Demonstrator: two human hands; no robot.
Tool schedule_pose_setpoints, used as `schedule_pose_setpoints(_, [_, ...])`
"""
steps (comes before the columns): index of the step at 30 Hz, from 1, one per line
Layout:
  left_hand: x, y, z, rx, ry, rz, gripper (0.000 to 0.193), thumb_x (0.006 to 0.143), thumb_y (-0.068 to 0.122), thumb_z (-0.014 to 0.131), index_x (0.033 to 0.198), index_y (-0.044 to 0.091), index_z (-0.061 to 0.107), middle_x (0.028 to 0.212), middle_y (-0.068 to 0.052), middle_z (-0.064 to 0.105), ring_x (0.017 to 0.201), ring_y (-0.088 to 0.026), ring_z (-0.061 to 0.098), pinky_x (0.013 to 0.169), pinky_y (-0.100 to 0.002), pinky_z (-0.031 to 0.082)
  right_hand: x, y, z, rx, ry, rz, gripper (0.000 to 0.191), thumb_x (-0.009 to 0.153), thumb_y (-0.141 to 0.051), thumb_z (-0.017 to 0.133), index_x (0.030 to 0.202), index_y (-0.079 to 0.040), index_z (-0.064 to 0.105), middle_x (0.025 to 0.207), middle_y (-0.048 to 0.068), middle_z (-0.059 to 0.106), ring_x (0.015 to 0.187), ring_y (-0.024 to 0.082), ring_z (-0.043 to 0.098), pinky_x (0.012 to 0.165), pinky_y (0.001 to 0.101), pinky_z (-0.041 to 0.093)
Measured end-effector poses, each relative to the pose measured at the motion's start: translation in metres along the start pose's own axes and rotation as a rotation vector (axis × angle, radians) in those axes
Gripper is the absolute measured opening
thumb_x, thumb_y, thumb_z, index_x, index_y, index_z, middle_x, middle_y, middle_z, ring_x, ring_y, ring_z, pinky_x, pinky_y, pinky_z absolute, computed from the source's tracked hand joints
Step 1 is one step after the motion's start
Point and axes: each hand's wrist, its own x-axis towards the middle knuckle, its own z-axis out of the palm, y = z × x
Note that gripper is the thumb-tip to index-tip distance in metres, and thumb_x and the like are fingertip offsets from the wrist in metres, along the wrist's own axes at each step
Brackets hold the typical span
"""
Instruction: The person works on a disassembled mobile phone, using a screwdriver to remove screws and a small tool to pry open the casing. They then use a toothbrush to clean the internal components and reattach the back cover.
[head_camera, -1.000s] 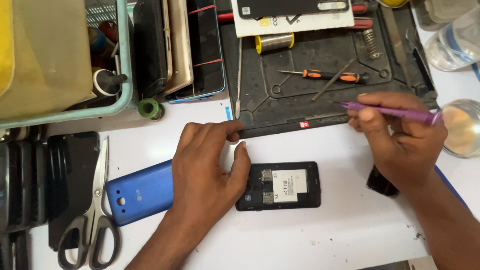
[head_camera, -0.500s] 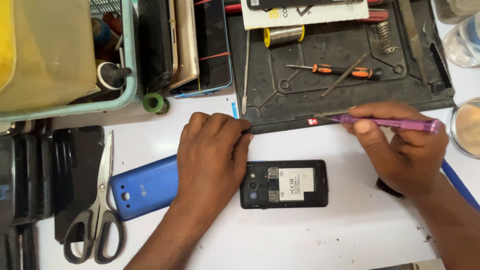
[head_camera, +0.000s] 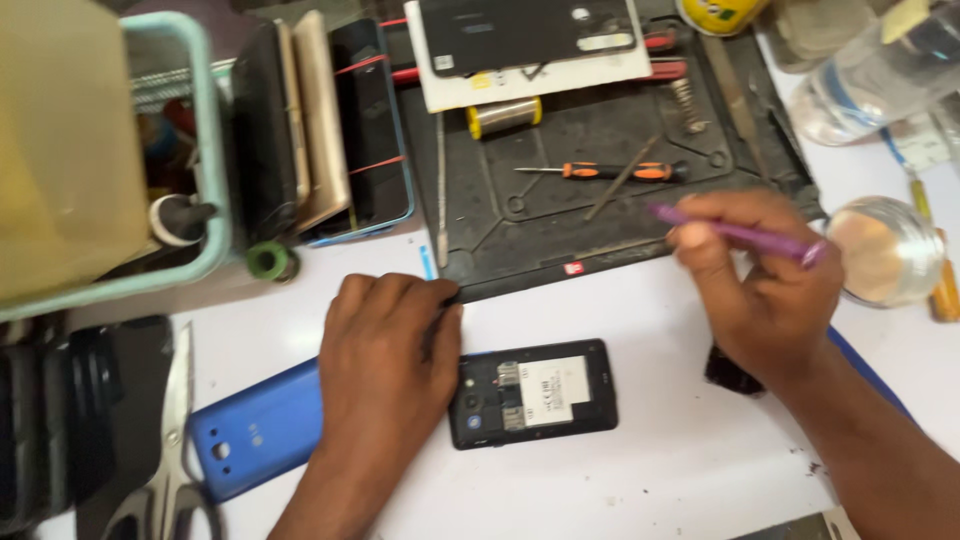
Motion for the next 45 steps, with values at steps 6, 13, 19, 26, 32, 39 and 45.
schedule_pose_setpoints(6, [0.001,0.004,0.001,0.036,-0.007,-0.019,0.018,0.083,0.012,0.077,0.1,0.007,0.077,0.091,-0.006,0.071,0.088,-0.029,0.059,0.083,-0.041,0.047,0.007,0.05,-0.055,-0.059,0.396,-0.019,0.019,0.13,-0.01,0.05,0.119,0.005,0.056,0.093,0.011,0.063,0.072,0.015,0.061,0.065,0.0253,0.053])
schedule_pose_setpoints(13, [0.001,0.007,-0.001,0.048,-0.018,-0.021,0.019,0.083,0.012,0.076,0.101,0.007,0.077,0.092,-0.006,0.071,0.088,-0.029,0.059,0.081,-0.04,0.048,0.013,0.08,-0.09,-0.1,0.484,-0.02,0.03,0.126,-0.017,0.04,0.105,0.001,0.053,0.089,0.008,0.064,0.071,0.012,0.061,0.067,0.0236,0.051])
schedule_pose_setpoints(19, [-0.001,0.008,0.001,0.074,-0.011,-0.021,0.019,0.082,0.015,0.077,0.1,0.008,0.077,0.092,-0.006,0.072,0.089,-0.029,0.059,0.081,-0.04,0.048,0.028,0.061,-0.087,-0.139,0.384,0.027,0.025,0.127,-0.015,0.05,0.108,0.001,0.054,0.078,0.002,0.054,0.065,0.008,0.05,0.06,0.0222,0.04])
schedule_pose_setpoints(26, [-0.003,0.006,0.003,0.09,-0.01,-0.022,0.02,0.082,0.016,0.077,0.1,0.009,0.078,0.094,-0.004,0.072,0.091,-0.029,0.06,0.082,-0.039,0.049,0.036,0.033,-0.078,-0.108,0.455,0.069,0.02,0.114,-0.013,0.058,0.097,-0.002,0.061,0.074,-0.006,0.05,0.061,0.001,0.038,0.057,0.021,0.028])
schedule_pose_setpoints(32, [-0.003,0.006,0.003,0.088,-0.023,-0.029,0.019,0.083,0.016,0.077,0.099,0.009,0.078,0.093,-0.004,0.073,0.09,-0.028,0.059,0.081,-0.038,0.049,0.033,0.034,-0.072,-0.158,0.391,0.043,0.024,0.119,-0.011,0.069,0.1,0.003,0.063,0.079,-0.003,0.055,0.068,0.002,0.042,0.062,0.0208,0.031])
schedule_pose_setpoints(39, [-0.002,0.008,0.002,0.085,-0.021,-0.039,0.019,0.083,0.016,0.077,0.1,0.008,0.078,0.092,-0.004,0.073,0.088,-0.027,0.059,0.08,-0.038,0.049,0.032,0.039,-0.077,-0.385,0.249,0.058,0.009,0.103,-0.005,0.07,0.107,0.003,0.074,0.086,0.0,0.059,0.072,0.006,0.048,0.064,0.0236,0.035])
schedule_pose_setpoints(45, [-0.003,0.009,0.001,0.074,-0.006,-0.036,0.018,0.083,0.016,0.077,0.099,0.008,0.078,0.091,-0.005,0.072,0.089,-0.028,0.059,0.08,-0.039,0.049,0.033,0.031,-0.088,-0.283,0.274,0.25,0.013,0.107,-0.008,0.064,0.104,0.0,0.075,0.09,0.0,0.06,0.068,0.008,0.048,0.061,0.0254,0.037])
